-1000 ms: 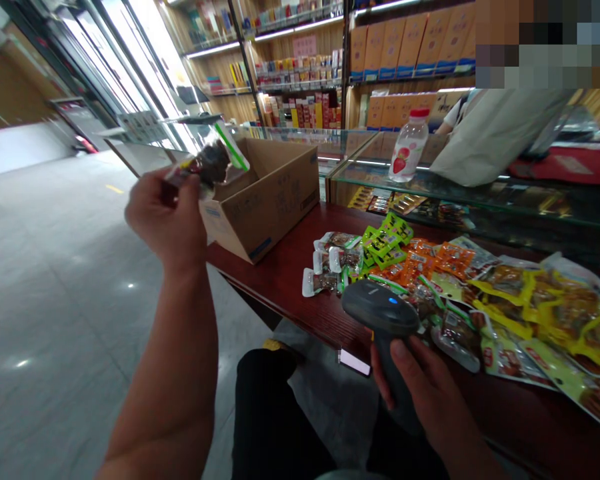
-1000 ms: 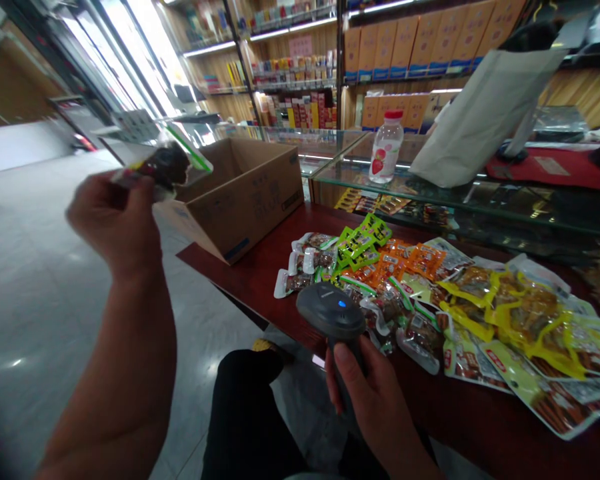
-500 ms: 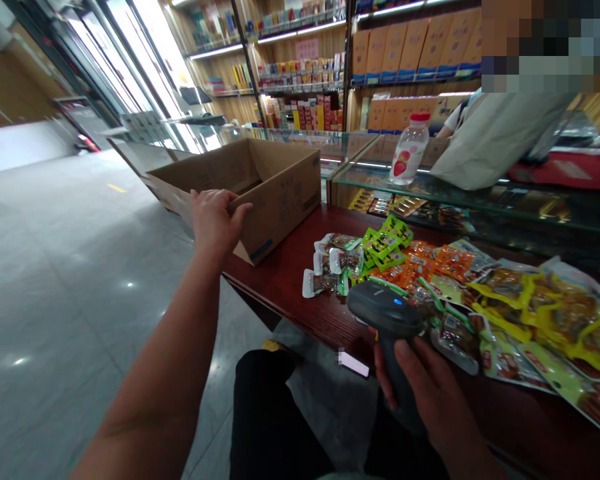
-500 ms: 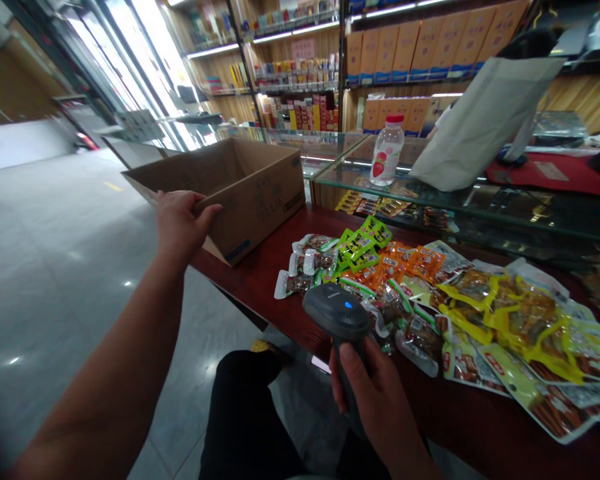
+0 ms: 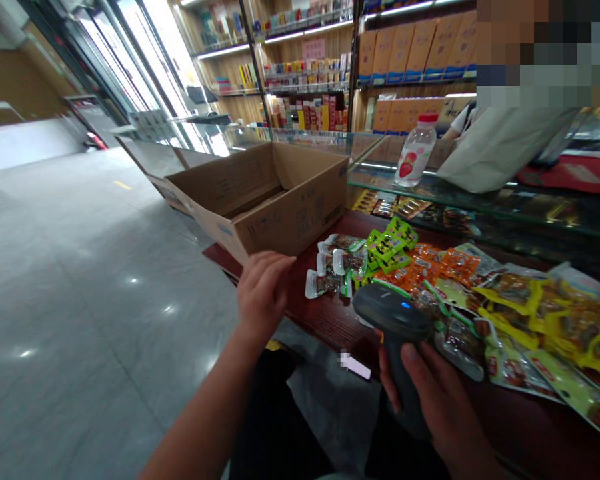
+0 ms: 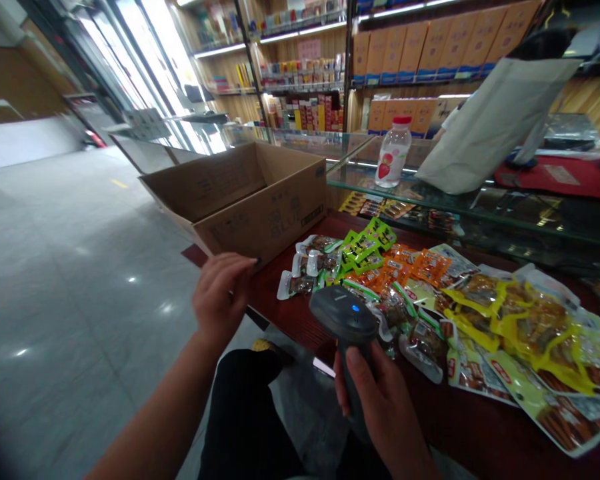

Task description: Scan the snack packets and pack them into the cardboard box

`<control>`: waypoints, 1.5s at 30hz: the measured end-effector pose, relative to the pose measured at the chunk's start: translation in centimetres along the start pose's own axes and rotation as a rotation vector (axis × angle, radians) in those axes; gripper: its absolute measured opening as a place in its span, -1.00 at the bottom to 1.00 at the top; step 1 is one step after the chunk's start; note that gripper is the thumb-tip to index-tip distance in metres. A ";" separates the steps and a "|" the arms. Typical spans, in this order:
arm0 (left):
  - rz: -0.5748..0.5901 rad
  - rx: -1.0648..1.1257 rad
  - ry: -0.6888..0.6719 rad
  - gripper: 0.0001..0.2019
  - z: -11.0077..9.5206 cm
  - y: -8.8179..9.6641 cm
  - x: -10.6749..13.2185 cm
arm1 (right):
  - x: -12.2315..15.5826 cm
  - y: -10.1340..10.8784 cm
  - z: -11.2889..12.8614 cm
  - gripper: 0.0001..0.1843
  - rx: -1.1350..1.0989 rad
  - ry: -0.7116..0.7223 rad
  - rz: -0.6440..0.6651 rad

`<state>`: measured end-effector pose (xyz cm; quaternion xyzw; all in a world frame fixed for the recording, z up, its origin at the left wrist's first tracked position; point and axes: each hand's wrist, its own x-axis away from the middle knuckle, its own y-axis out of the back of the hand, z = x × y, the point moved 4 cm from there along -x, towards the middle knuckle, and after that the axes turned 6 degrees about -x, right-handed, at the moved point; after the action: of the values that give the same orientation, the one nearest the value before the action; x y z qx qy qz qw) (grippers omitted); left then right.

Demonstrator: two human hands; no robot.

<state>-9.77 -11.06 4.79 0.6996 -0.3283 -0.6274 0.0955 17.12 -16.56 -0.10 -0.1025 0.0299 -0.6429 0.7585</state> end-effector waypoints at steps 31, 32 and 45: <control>0.113 0.944 1.174 -0.56 -0.6 -3.7 7.9 | 0.2 0.6 -1.2 -0.53 -0.117 -0.038 0.010; 0.086 0.947 1.172 -0.58 -0.8 -3.7 7.9 | 0.3 0.5 -1.1 -0.54 -0.127 -0.035 0.010; -0.059 0.887 1.138 -0.66 -1.4 -3.8 7.5 | 1.7 -1.0 1.1 -0.48 -0.065 -0.041 0.005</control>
<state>-7.22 -12.89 -3.11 0.8995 -0.4323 0.0241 -0.0584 16.68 -18.26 1.34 -0.1402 0.0354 -0.6375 0.7567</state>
